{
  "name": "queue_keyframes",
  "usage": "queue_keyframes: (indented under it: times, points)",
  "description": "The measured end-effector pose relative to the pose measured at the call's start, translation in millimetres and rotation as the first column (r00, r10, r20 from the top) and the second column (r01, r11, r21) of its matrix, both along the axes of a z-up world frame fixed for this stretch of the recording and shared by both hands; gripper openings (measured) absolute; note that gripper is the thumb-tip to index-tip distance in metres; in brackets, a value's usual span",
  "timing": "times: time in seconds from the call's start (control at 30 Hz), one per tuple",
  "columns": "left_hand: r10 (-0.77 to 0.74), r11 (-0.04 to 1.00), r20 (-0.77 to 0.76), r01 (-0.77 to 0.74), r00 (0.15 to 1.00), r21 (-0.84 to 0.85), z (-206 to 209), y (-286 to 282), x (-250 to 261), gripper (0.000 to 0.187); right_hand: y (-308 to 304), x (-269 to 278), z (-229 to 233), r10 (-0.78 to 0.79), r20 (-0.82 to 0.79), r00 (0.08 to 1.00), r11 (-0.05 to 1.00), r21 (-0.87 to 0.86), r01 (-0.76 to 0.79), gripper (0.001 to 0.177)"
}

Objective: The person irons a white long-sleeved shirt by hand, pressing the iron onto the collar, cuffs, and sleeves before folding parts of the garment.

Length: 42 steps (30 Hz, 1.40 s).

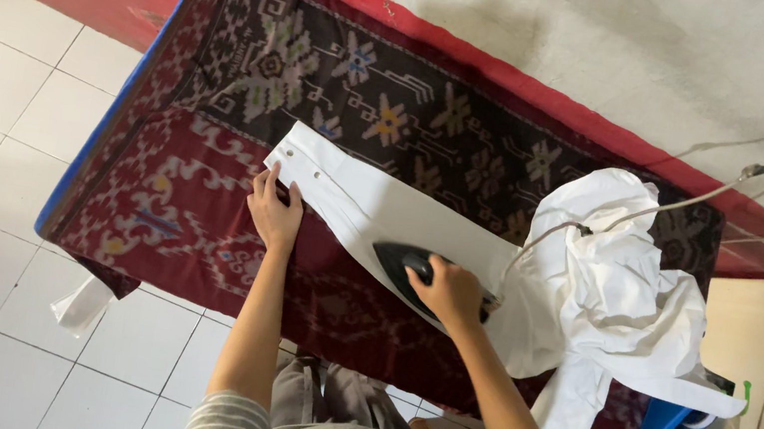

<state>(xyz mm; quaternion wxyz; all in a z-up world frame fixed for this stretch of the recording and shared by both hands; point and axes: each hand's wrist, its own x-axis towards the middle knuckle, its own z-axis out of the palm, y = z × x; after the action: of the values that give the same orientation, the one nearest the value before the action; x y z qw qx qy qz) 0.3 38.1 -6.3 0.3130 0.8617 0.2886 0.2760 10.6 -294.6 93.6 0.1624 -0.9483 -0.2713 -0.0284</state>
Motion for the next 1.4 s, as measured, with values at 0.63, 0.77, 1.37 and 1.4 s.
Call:
queue_keyframes:
  times: [0.63,0.77,1.37,1.4]
  points:
    - [-0.008,1.000,0.011,0.008,1.000,-0.001,5,-2,0,0.049,26,25,1,-0.062,-0.070,0.996,0.984,-0.173,0.049,0.047]
    - [0.002,0.999,0.060,-0.004,0.998,0.042,-4,2,2,0.048,86,48,-5,0.060,-0.003,0.998,0.987,-0.148,-0.060,0.047]
    - [-0.018,0.998,0.071,0.014,0.997,0.060,-15,7,0,0.052,-46,-1,5,-0.068,-0.106,0.992,0.988,-0.145,0.052,0.042]
    - [-0.033,0.999,0.036,0.033,0.999,0.022,-14,9,0,0.056,-50,-4,6,-0.081,-0.124,0.989,0.980,-0.193,0.056,0.043]
